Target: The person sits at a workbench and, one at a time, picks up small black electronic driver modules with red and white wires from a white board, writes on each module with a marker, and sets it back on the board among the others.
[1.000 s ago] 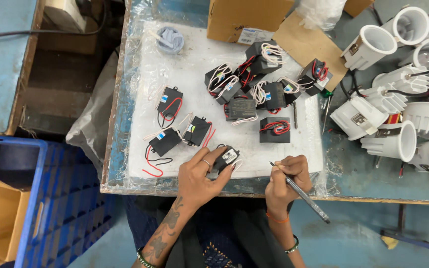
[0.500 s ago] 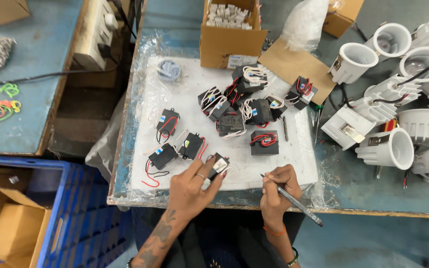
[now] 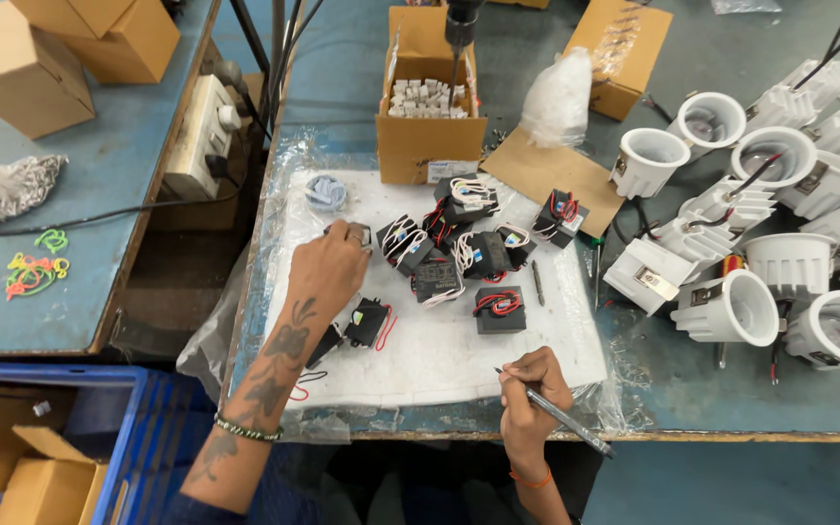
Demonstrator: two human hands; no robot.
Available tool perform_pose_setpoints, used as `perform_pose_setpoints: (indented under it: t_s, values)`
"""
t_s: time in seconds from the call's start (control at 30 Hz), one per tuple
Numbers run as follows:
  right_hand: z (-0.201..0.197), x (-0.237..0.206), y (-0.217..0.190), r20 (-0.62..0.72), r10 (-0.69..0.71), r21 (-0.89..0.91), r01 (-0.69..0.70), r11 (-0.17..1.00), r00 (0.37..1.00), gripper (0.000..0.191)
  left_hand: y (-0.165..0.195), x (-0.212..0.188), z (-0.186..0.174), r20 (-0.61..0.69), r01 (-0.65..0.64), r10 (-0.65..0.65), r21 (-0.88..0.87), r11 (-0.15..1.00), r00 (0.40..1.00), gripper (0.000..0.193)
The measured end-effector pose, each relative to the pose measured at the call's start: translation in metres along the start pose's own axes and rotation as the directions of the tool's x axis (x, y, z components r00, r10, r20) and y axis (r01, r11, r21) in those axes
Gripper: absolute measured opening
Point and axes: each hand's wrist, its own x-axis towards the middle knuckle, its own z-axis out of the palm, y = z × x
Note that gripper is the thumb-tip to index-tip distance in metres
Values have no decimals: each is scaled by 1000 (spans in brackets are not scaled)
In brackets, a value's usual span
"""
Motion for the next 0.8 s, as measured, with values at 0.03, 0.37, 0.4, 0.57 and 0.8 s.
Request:
perform_pose_setpoints:
  t_s: [0.03, 0.37, 0.4, 0.57, 0.8]
  values:
    - [0, 1, -1, 1, 0, -15, 0, 1000, 1000, 18, 4, 0, -2, 39, 41, -38, -85, 996, 999, 21]
    - [-1, 2, 1, 23, 30, -49, -29, 998, 999, 17, 64, -5, -34, -27, -105, 104, -442, 891, 994, 43]
    - [-1, 1, 0, 24, 30, -51, -29, 998, 999, 17, 70, -4, -31, -19, -116, 120, -443, 889, 993, 45]
    - [-2, 3, -1, 28, 36, -71, -34, 997, 999, 16, 83, 1, -13, 57, -121, 157, -397, 910, 986, 56]
    - [-6, 4, 2, 23, 50, -43, -49, 998, 998, 16, 76, -20, -5, 103, 105, -45, -699, 707, 994, 48]
